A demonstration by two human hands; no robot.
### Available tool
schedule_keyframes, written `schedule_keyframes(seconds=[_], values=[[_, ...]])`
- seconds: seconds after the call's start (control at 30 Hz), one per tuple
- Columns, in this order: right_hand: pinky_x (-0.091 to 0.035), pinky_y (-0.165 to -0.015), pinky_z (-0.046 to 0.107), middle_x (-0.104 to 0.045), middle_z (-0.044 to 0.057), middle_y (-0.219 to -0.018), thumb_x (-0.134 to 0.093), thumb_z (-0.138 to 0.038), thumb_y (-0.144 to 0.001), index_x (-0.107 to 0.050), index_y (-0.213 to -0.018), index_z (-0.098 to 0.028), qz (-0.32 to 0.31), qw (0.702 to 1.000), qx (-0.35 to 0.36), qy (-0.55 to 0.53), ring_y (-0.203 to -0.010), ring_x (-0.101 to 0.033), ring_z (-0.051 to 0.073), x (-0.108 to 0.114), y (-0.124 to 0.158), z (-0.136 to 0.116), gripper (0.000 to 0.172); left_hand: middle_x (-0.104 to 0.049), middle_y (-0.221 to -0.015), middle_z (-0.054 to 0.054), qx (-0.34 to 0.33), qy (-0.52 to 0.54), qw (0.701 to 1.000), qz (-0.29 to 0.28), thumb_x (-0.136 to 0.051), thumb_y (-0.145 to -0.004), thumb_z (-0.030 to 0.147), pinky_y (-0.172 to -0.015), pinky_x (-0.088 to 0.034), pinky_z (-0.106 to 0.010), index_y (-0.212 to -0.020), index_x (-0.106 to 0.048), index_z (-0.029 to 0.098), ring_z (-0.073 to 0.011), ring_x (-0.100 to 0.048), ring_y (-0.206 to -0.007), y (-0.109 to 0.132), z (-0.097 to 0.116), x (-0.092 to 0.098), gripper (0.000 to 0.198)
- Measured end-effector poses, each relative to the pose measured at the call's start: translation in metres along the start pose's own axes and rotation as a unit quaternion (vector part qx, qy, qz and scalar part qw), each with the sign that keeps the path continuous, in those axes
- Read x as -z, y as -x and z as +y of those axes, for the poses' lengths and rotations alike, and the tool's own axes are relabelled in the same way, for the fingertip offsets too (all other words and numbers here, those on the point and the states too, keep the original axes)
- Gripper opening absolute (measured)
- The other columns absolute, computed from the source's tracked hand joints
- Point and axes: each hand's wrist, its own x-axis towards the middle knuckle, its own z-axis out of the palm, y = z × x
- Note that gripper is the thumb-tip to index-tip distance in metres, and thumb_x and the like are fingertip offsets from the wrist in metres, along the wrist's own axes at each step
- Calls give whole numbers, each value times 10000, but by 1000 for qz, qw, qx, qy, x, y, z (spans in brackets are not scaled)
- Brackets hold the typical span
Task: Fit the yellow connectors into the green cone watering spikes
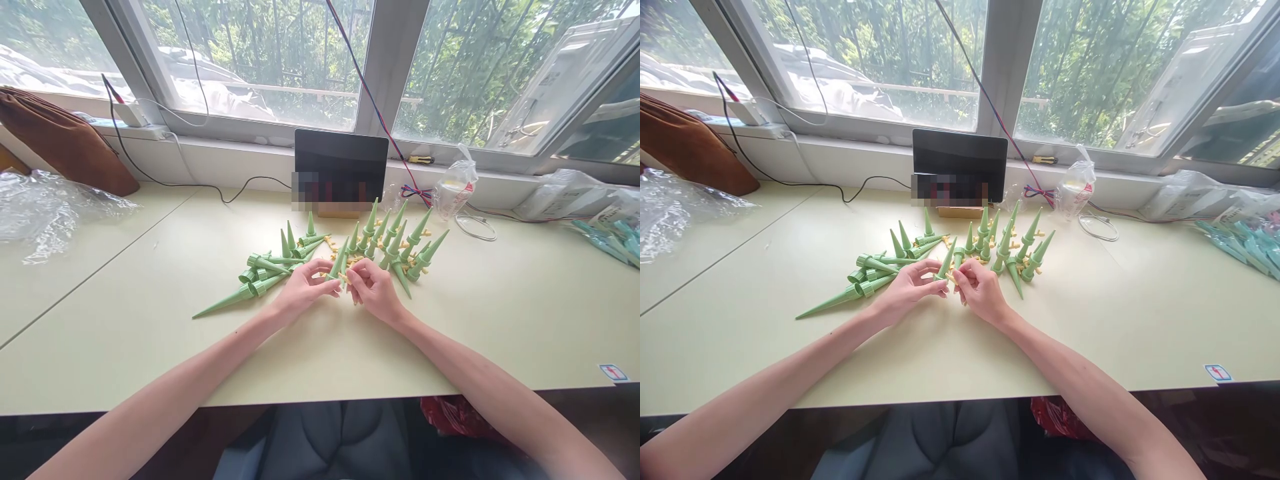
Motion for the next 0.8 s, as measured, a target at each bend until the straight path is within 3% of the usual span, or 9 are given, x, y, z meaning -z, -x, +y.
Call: schedule_keyframes(seconds=[0.5, 0.8], values=[[-477, -451, 261, -566, -26, -619, -565, -478, -922, -499, -794, -218, -11, 1000, 9, 11, -479, -535, 120, 1, 0, 3, 297, -614, -1095, -64, -33, -98, 995, 2, -747, -784, 348, -657, -562, -290, -1037, -628, 176, -133, -644, -719, 1, 4, -1, 328], [-483, -474, 266, -541, -30, -615, -559, -458, -925, -485, -787, -221, -24, 1000, 11, 12, -505, -534, 125, 2, 0, 5, 284, -636, -1153, -97, -35, -123, 992, 8, -745, -779, 397, -646, -569, -312, -1040, -670, 167, -136, -645, -688, 2, 4, -3, 356]])
